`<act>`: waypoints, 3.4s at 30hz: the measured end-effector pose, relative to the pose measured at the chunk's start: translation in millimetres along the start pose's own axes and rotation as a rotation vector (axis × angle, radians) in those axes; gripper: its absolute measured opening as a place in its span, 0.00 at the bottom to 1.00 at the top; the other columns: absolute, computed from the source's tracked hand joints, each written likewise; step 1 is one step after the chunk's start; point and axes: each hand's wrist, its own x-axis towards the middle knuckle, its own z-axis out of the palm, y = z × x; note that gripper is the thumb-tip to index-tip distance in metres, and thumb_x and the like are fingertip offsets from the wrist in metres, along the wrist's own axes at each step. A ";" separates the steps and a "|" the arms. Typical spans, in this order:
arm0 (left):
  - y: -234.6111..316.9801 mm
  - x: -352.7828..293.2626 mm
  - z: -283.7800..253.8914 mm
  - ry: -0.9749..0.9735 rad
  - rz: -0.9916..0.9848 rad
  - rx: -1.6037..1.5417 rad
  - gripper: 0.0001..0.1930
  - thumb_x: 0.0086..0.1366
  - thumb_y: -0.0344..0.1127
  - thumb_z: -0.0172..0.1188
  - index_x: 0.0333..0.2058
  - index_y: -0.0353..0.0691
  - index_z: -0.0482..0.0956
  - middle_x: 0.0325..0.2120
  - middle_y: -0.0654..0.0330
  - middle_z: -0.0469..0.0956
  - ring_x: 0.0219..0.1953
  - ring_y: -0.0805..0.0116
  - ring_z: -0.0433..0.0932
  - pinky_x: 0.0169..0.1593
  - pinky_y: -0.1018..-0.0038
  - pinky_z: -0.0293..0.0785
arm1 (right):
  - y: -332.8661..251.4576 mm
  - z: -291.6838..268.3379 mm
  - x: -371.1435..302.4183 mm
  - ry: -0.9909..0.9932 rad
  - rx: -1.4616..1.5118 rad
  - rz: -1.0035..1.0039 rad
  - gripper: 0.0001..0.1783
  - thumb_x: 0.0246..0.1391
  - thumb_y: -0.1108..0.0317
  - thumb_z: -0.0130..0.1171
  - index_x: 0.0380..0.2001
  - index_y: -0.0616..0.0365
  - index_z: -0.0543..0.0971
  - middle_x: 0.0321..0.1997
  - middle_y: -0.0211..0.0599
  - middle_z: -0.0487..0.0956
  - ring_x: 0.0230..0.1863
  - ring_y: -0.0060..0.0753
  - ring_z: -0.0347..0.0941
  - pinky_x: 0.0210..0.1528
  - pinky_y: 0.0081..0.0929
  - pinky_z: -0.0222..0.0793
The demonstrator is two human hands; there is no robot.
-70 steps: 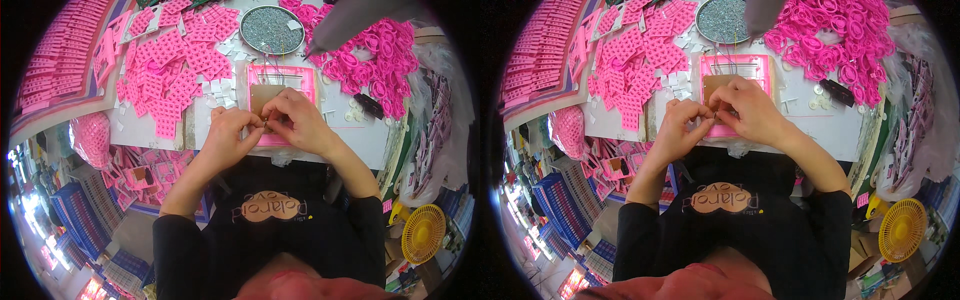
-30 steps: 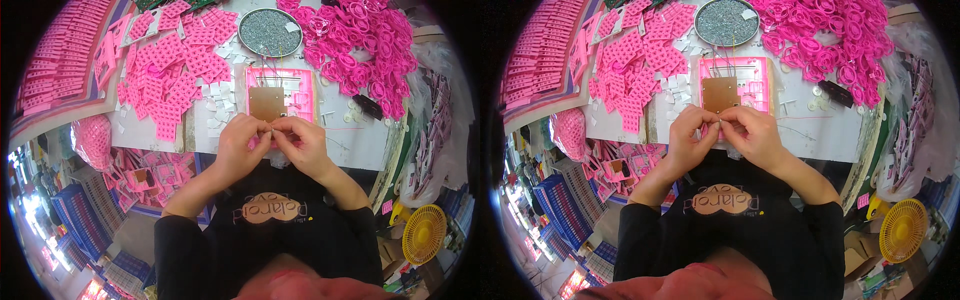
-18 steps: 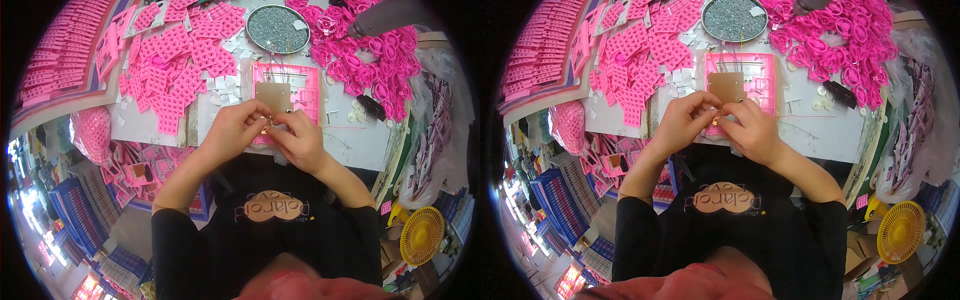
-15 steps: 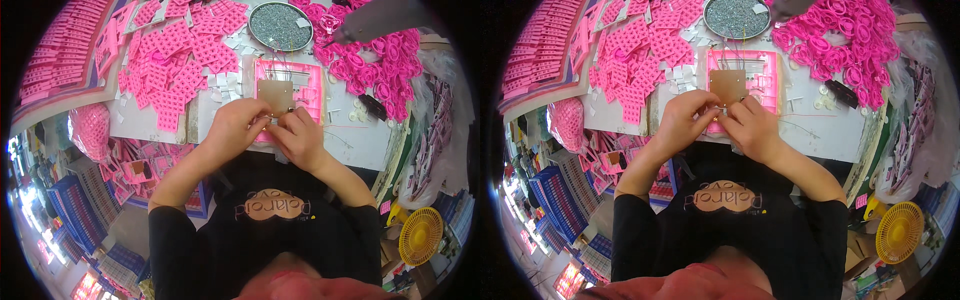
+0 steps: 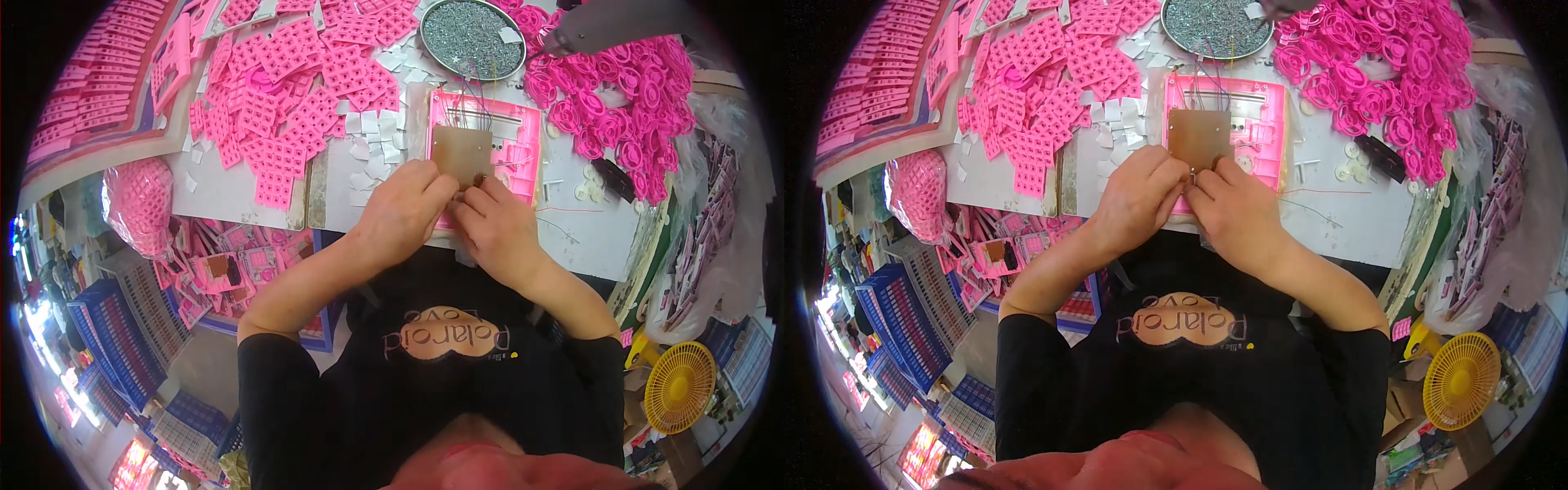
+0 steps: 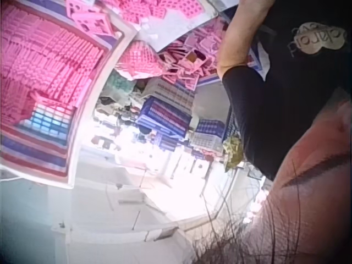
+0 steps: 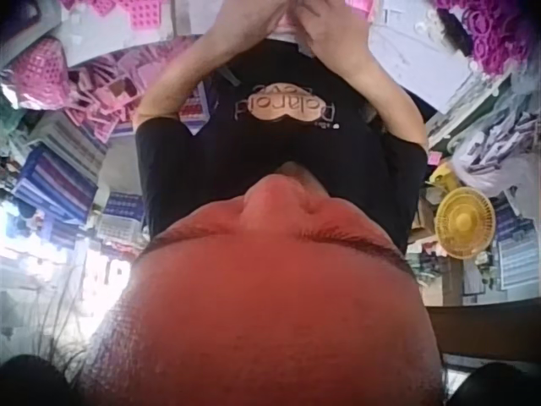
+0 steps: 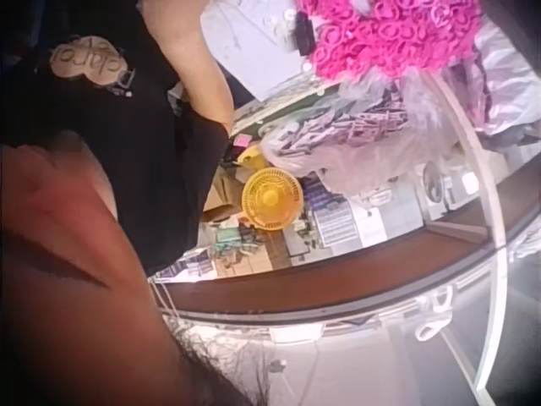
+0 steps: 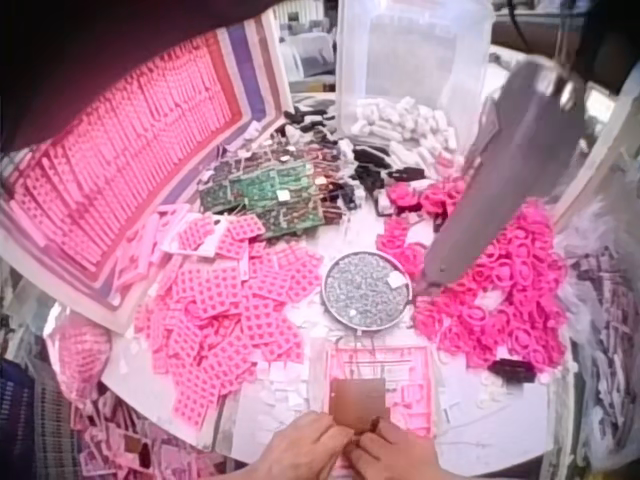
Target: Assembling a pink toy calculator by inserting a circuit board into the plastic housing and using a tool to secure components.
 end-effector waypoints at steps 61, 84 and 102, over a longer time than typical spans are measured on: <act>40.3 -7.4 28.3 -0.076 0.092 -0.006 0.11 0.56 0.24 0.67 0.39 0.38 0.80 0.33 0.56 0.78 0.36 0.54 0.77 0.39 0.62 0.74 | 41.5 -45.4 -61.8 -0.062 0.481 0.337 0.10 0.43 0.77 0.71 0.32 0.61 0.81 0.34 0.40 0.81 0.34 0.43 0.77 0.35 0.33 0.74; 33.9 1.9 20.0 -0.346 0.291 0.211 0.26 0.56 0.30 0.57 0.56 0.47 0.78 0.39 0.63 0.75 0.40 0.63 0.75 0.47 0.60 0.73 | 36.7 -57.7 -63.8 -0.166 -0.001 0.010 0.14 0.44 0.72 0.65 0.38 0.51 0.86 0.42 0.32 0.79 0.43 0.41 0.72 0.42 0.32 0.71; 38.3 4.3 22.4 -0.488 0.343 0.300 0.28 0.59 0.33 0.58 0.60 0.42 0.73 0.39 0.61 0.74 0.41 0.63 0.75 0.44 0.68 0.77 | 78.8 -38.6 73.1 0.040 0.072 0.341 0.17 0.52 0.55 0.65 0.30 0.59 0.83 0.25 0.45 0.82 0.29 0.50 0.81 0.32 0.45 0.75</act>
